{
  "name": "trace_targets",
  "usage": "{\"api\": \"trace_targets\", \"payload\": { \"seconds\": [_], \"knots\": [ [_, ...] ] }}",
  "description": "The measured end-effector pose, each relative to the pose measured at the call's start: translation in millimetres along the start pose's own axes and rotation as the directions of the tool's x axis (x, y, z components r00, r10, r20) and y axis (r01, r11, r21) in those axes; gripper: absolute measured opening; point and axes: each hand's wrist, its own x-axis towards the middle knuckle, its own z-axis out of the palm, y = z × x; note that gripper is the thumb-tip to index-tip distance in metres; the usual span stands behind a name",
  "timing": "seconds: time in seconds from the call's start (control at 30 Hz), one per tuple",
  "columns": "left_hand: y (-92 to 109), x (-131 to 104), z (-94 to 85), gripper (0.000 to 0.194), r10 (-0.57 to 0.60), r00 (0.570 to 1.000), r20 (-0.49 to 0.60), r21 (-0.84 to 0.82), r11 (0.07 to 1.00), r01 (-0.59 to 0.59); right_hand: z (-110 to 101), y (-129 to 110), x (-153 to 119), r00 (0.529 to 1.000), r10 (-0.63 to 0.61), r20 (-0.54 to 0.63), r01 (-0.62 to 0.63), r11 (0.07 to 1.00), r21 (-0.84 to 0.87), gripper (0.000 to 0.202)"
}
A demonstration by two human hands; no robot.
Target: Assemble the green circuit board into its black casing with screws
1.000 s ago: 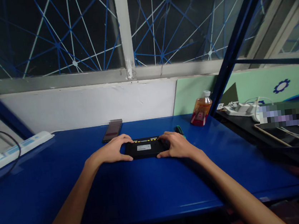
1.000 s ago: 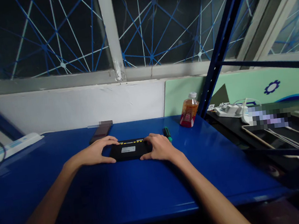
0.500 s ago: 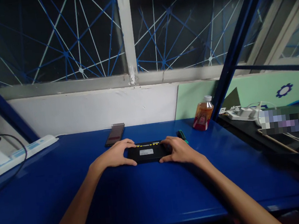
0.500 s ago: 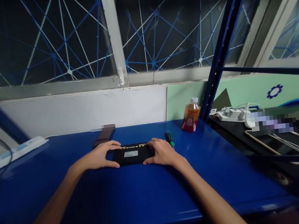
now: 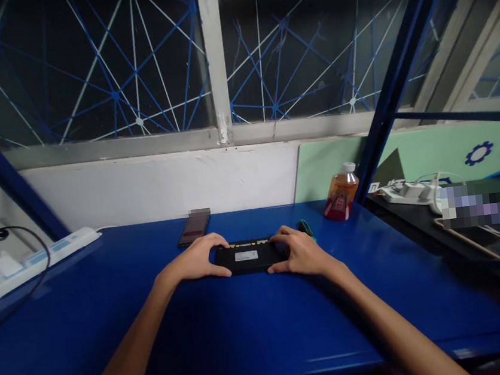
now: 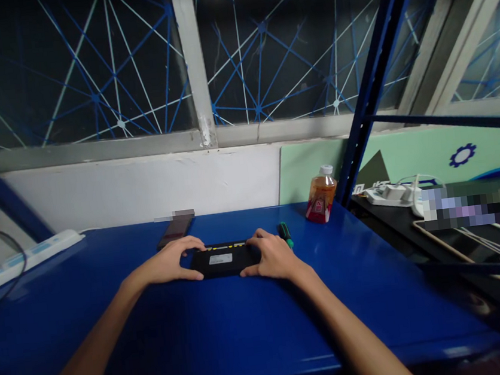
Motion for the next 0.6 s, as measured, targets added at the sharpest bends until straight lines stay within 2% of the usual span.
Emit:
{"api": "trace_targets", "payload": {
  "seconds": [0.6],
  "knots": [
    [5.9, -0.8, -4.4, 0.059, -0.007, 1.000, 0.022, -0.030, 1.000, 0.007, -2.3, -1.2, -0.5, 1.000, -0.021, -0.005, 0.021, 1.000, 0.001, 0.066]
  ]
}}
